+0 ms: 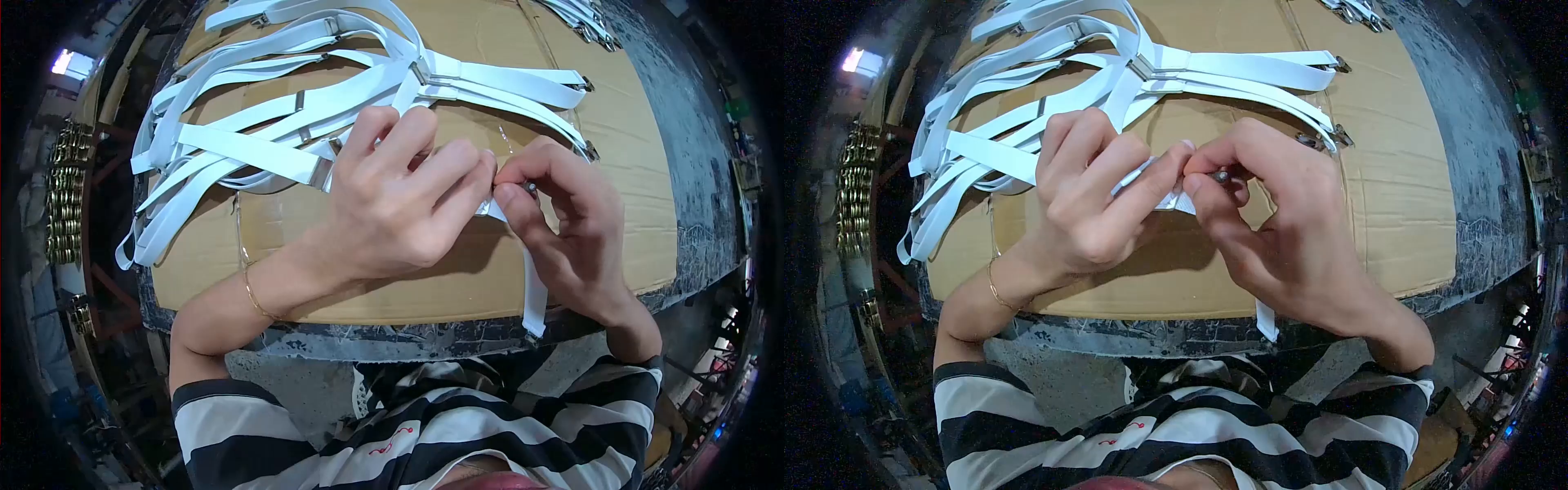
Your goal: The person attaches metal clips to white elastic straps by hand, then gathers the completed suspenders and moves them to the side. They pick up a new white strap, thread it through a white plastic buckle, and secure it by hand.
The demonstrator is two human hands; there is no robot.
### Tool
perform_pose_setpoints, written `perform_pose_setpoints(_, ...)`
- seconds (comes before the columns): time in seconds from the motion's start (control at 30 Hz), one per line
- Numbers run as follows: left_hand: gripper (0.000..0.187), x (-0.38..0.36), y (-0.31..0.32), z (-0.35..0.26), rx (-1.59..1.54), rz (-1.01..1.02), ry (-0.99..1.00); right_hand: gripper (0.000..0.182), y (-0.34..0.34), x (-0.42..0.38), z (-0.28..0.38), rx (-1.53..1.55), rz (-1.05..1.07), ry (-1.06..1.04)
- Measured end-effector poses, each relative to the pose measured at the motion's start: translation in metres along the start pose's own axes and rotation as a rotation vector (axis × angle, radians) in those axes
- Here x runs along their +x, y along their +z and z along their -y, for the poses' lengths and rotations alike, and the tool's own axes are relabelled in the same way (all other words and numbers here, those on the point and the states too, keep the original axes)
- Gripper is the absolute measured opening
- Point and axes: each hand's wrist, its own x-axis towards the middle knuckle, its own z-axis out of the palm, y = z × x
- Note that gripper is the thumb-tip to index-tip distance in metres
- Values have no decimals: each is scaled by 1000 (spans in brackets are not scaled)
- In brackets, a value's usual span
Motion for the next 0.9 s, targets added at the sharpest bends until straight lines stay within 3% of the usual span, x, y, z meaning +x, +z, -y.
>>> perform_pose_setpoints(0.2,36,-2,3,2,97,-23,36,6,6,2,-4,-37,-47,-16)
perform_pose_setpoints(0.27,36,-3,2,3,68,-3,35,9,10,6,-10,-62,-160,-214)
perform_pose_setpoints(0.53,35,-2,5,14,1,-101,15,11,-2,5,5,20,-53,-289)
perform_pose_setpoints(0.63,31,-1,5,16,-36,-141,-19,18,1,2,12,183,-165,-130)
perform_pose_setpoints(0.7,22,0,11,17,-31,-199,-63,20,3,4,16,389,-168,115)
perform_pose_setpoints(0.73,26,0,11,17,-4,-144,-64,21,-2,1,17,439,-42,256)
perform_pose_setpoints(0.83,32,5,6,8,-235,0,-171,17,-12,3,19,317,-82,262)
perform_pose_setpoints(0.87,36,2,12,10,-420,27,-156,14,-19,5,13,42,-96,138)
perform_pose_setpoints(0.9,36,3,11,12,-433,32,-151,14,-23,8,11,43,-106,148)
